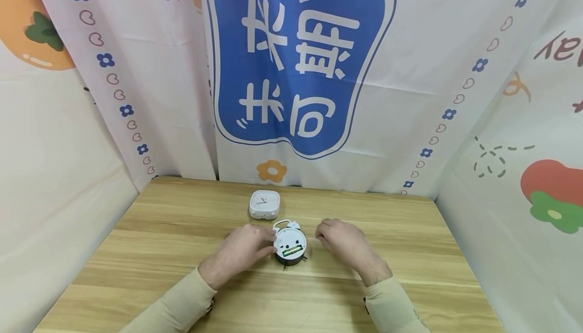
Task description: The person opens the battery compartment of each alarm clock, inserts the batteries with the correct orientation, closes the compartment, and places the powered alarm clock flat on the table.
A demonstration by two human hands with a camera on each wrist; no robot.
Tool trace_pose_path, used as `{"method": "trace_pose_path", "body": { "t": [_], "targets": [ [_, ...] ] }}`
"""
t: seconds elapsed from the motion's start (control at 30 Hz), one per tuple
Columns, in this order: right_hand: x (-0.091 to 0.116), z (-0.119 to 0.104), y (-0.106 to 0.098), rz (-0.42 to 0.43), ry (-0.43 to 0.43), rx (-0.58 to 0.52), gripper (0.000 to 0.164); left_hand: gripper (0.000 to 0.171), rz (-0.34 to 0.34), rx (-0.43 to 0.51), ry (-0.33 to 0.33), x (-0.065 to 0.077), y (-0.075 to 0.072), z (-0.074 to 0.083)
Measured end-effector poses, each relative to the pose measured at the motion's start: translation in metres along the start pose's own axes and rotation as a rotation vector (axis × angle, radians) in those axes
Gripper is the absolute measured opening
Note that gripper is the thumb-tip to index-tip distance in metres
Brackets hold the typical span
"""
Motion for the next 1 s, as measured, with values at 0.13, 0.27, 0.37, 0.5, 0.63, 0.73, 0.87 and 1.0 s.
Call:
{"method": "trace_pose_path", "body": {
  "t": [0.13, 0.27, 0.37, 0.5, 0.63, 0.73, 0.87, 1.0],
  "targets": [
    [-0.002, -0.004, -0.001, 0.046, -0.038, 0.029, 0.009, 0.011, 0.002, 0.005, 0.008, 0.000, 0.000, 0.000],
    [-0.005, -0.009, 0.001, 0.073, -0.077, 0.056, 0.008, 0.011, 0.007, 0.007, 0.012, 0.000, 0.000, 0.000],
    [-0.008, -0.013, 0.003, 0.089, -0.112, 0.083, 0.006, 0.011, 0.007, 0.007, 0.013, 0.000, -0.001, 0.000],
    [-0.012, -0.020, 0.005, 0.109, -0.153, 0.130, 0.006, 0.011, 0.006, 0.004, 0.016, 0.000, -0.001, 0.000],
    [-0.014, -0.026, 0.008, 0.124, -0.181, 0.181, 0.009, 0.011, 0.006, 0.001, 0.020, 0.000, -0.001, 0.000],
    [-0.016, -0.029, 0.010, 0.117, -0.202, 0.216, 0.012, 0.012, 0.005, -0.005, 0.020, -0.001, -0.001, 0.000],
    [-0.018, -0.033, 0.012, 0.090, -0.229, 0.255, 0.015, 0.015, 0.003, -0.008, 0.020, -0.001, -0.001, 0.000],
    [-0.021, -0.037, 0.014, 0.089, -0.258, 0.283, 0.020, 0.015, 0.006, -0.008, 0.021, -0.001, -0.001, 0.000]
  ]
}}
Point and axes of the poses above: each hand's wrist, its own x-axis away from the middle knuckle, its own y-axis out of the palm, z = x × y, the point moved 3 cm from there along -x, towards the middle knuckle, and after that the axes turned 11 degrees about -y, right-handed, at the moved point
